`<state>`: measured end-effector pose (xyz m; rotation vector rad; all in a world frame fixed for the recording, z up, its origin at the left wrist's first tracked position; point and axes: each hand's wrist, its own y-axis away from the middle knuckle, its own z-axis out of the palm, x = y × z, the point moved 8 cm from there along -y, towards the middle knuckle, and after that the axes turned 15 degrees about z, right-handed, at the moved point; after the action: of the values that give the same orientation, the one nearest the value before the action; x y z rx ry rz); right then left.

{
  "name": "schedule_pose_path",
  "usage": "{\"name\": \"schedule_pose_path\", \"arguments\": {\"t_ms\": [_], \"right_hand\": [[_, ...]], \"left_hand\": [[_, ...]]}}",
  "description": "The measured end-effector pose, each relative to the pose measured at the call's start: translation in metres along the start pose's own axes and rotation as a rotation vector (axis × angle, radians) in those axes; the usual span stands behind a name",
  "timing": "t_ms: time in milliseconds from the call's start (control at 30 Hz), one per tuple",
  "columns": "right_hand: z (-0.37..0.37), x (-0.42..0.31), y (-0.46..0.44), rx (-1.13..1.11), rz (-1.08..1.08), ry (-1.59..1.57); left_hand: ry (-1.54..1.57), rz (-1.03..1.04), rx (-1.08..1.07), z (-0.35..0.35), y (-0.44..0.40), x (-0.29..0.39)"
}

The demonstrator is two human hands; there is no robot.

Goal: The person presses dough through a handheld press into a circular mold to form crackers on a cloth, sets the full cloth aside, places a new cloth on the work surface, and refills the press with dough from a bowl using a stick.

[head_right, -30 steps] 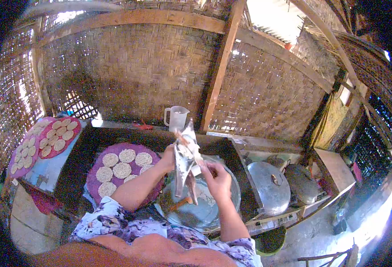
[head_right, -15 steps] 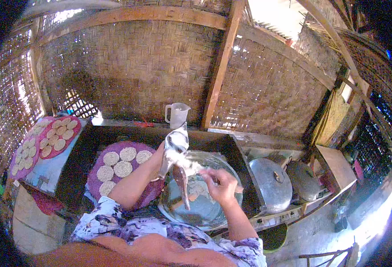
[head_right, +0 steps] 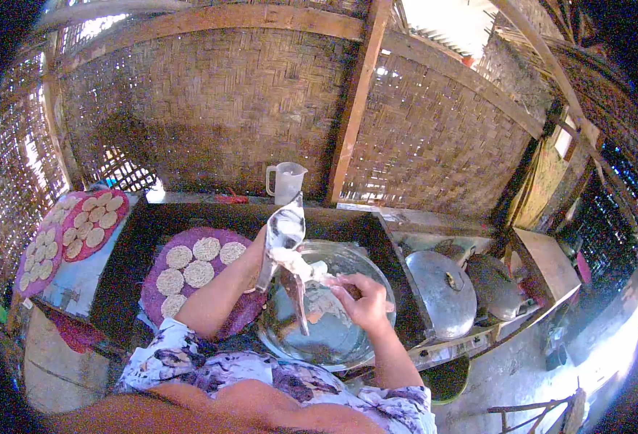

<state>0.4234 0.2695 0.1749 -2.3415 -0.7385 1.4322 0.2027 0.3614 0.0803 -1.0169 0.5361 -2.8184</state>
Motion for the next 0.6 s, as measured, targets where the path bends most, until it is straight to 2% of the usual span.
{"name": "schedule_pose_path", "arguments": {"t_ms": [67,100,200,300,367,400,433,533,567,600], "right_hand": [[-0.005,0.007,-0.011,-0.004,-0.018,-0.047],[-0.01,0.018,-0.019,0.005,0.245,-0.157],[-0.021,0.021,-0.036,0.175,0.162,0.105],[-0.019,0.021,-0.032,0.157,0.107,0.14],[-0.014,0.018,-0.021,0.087,0.154,0.115],[-0.011,0.018,-0.015,0.052,0.179,0.103],[-0.009,0.023,-0.011,0.046,0.168,0.102],[-0.009,0.026,-0.007,-0.17,0.199,-0.243],[-0.021,0.029,-0.01,-0.08,0.189,-0.239],[-0.03,0.052,-0.015,0.003,0.272,-0.32]], "left_hand": [[-0.296,-0.003,-0.179,0.002,-0.012,-0.002],[-0.441,0.007,-0.269,0.001,-0.019,-0.003],[-0.016,-0.121,0.02,0.072,0.025,0.009],[-0.254,-0.045,-0.057,0.059,0.02,0.005],[-0.297,-0.036,-0.018,0.052,0.02,0.013],[-0.292,-0.045,0.004,0.029,0.009,0.006],[-0.043,-0.061,-0.152,0.003,-0.011,-0.011],[0.041,0.038,0.006,0.049,0.008,0.037],[0.019,0.088,0.032,0.065,0.013,0.053],[-0.075,0.185,-0.015,0.07,0.02,0.063]]}}
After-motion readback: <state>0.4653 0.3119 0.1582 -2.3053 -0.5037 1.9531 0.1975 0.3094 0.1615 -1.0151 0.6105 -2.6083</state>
